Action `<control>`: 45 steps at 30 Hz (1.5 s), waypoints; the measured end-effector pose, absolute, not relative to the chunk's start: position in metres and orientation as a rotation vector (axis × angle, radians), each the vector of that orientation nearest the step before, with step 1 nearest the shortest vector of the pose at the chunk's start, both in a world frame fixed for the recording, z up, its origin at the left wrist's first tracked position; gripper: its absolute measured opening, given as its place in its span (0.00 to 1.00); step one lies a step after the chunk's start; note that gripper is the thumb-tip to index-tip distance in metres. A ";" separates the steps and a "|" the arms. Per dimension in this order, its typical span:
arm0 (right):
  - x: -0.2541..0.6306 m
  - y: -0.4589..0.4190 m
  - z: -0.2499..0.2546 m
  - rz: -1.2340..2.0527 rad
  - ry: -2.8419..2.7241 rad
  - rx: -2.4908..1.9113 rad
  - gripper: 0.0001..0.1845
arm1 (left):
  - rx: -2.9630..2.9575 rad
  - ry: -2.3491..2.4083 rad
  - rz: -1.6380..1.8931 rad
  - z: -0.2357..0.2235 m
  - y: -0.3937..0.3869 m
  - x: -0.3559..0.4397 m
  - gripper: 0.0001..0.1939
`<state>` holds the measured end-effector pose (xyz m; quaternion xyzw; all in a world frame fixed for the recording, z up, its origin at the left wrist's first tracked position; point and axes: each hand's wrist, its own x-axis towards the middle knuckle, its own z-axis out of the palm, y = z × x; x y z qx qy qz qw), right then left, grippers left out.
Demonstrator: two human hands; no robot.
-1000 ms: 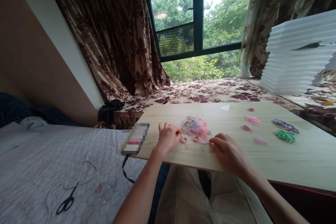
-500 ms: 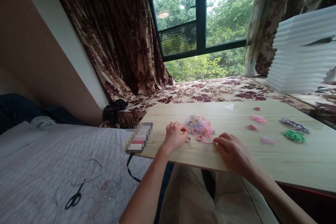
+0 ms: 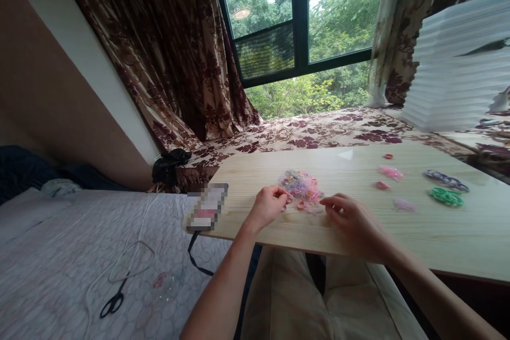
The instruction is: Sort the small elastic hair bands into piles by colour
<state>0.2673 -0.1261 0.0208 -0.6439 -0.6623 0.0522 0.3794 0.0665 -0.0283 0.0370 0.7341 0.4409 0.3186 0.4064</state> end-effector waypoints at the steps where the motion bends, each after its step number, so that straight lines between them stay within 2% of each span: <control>1: 0.266 -0.123 0.021 0.143 -1.673 -1.626 0.16 | 1.868 1.111 0.805 0.038 -0.029 0.068 0.09; 9: 0.245 -0.102 0.022 0.353 -1.614 -1.490 0.14 | 2.006 1.024 0.873 0.048 -0.043 0.079 0.08; 28: 0.245 -0.106 0.027 0.565 -1.513 -1.407 0.20 | 1.957 0.963 0.986 0.044 -0.047 0.086 0.07; 34: 0.249 -0.109 0.035 0.691 -1.466 -1.396 0.24 | 2.164 0.919 0.894 0.041 -0.050 0.086 0.13; 36: 0.249 -0.109 0.037 0.719 -1.447 -1.396 0.24 | 2.212 0.906 0.859 0.040 -0.050 0.088 0.09; 38: 0.248 -0.108 0.037 0.718 -1.422 -1.387 0.23 | 2.234 0.927 0.847 0.039 -0.048 0.090 0.05; 45: 0.258 -0.107 0.030 0.587 -1.434 -1.455 0.22 | 2.352 1.158 1.024 0.030 -0.042 0.082 0.06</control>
